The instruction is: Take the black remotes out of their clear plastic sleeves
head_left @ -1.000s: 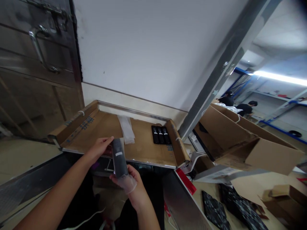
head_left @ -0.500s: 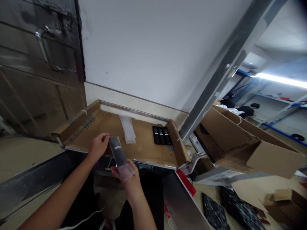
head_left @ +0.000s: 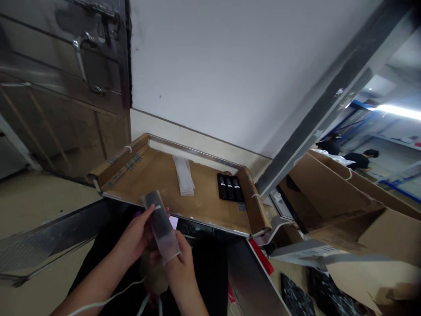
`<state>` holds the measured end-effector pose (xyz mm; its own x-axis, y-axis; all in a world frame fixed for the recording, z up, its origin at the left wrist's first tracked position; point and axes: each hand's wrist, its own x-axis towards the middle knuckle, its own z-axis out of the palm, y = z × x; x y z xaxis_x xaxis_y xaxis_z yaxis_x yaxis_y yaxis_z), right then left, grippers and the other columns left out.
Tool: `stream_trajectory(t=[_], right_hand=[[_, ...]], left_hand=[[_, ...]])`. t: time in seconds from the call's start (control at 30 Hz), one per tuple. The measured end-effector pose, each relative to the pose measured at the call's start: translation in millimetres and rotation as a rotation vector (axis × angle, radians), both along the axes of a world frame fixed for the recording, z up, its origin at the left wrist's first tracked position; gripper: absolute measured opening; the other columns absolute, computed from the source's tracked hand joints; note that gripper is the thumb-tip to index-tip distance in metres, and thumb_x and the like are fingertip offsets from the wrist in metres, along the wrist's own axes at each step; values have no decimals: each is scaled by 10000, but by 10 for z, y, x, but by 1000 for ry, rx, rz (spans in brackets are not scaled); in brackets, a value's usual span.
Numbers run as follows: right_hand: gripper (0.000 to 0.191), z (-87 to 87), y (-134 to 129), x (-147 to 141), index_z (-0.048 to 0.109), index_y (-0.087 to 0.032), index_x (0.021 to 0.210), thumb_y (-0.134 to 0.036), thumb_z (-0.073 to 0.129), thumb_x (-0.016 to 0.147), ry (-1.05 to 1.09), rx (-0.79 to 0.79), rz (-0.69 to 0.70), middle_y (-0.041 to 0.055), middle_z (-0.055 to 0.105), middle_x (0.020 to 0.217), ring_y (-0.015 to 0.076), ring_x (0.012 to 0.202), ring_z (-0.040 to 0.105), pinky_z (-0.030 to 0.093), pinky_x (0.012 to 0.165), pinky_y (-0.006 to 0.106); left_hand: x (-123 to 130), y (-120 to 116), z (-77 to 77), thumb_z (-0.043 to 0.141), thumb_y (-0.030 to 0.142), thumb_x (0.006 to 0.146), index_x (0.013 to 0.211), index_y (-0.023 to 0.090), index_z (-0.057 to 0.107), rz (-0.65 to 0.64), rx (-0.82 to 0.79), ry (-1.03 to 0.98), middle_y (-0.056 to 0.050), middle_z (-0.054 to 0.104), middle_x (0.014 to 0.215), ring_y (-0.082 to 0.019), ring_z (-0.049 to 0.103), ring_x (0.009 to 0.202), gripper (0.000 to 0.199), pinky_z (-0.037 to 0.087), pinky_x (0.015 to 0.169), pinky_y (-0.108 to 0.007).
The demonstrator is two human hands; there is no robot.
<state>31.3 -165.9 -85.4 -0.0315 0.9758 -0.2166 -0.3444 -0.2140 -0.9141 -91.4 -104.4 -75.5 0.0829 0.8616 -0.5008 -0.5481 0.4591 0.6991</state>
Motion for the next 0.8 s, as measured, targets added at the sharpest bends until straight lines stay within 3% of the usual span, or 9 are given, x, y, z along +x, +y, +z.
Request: stream_trajectory(t=[0.07,0.1,0.23,0.33,0.43,0.5,0.6,0.7,0.8], right_hand=[[389,10,-104,72,709,-199,976,-506,779,747,-44,4,-39,26,689,737,182,611,641,525,588,294],[402,13,-147,106,715,-196,976,-518,776,744,-57,2,-59,28,685,742,181,607,632,521,581,294],[421,-51,-280,193,710,-189,997,-509,769,729,-38,-27,-96,-10,595,595,178,538,588,494,542,290],[450,-260,-378,229,693,-195,1054,-497,767,728,48,-41,-75,-37,554,556,173,499,576,523,564,319],[487,-618,-494,279,675,-207,1071,-501,790,701,112,-93,-105,-56,537,547,158,459,559,533,551,329],[521,-881,-576,336,669,-208,1015,-512,836,627,94,-176,-135,-63,520,511,171,437,565,506,498,314],[472,-1177,-677,455,656,-211,904,-518,835,594,19,-255,-305,-52,527,484,179,424,567,455,448,287],[424,-1279,-711,574,635,-218,826,-500,829,575,43,-290,-391,-52,516,467,169,433,553,438,462,278],[415,-1277,-693,635,641,-214,820,-478,827,560,94,-285,-431,-50,517,483,152,461,549,417,491,260]], left_hand=[[6,61,57,549,289,986,1161,102,699,87,-38,-73,-151,749,1161,-205,753,910,297,631,745,-282],[10,92,80,541,267,989,1183,98,692,95,-52,-108,-153,743,1187,-212,749,970,298,633,776,-287],[53,132,130,493,246,1010,1264,124,660,102,-15,-156,-134,726,1250,-211,742,1037,328,634,829,-291],[70,123,152,483,266,1024,1274,143,653,127,-10,-213,-119,709,1292,-217,728,1088,326,639,891,-333],[6,230,192,480,271,1030,1263,160,650,155,42,-225,-105,702,1305,-232,730,1083,309,656,866,-391],[-81,426,245,485,237,1020,1239,139,657,118,79,-194,-126,722,1249,-239,750,1009,296,665,809,-388],[-245,899,364,521,99,946,1152,67,673,-4,68,-76,-173,758,1056,-247,766,842,258,658,724,-364],[-425,1428,449,575,-49,825,1053,66,647,-15,190,87,-143,758,920,-234,758,777,266,650,722,-353],[-611,1748,425,598,-54,828,979,50,622,-41,119,278,-114,726,771,-184,709,617,185,617,632,-277]])
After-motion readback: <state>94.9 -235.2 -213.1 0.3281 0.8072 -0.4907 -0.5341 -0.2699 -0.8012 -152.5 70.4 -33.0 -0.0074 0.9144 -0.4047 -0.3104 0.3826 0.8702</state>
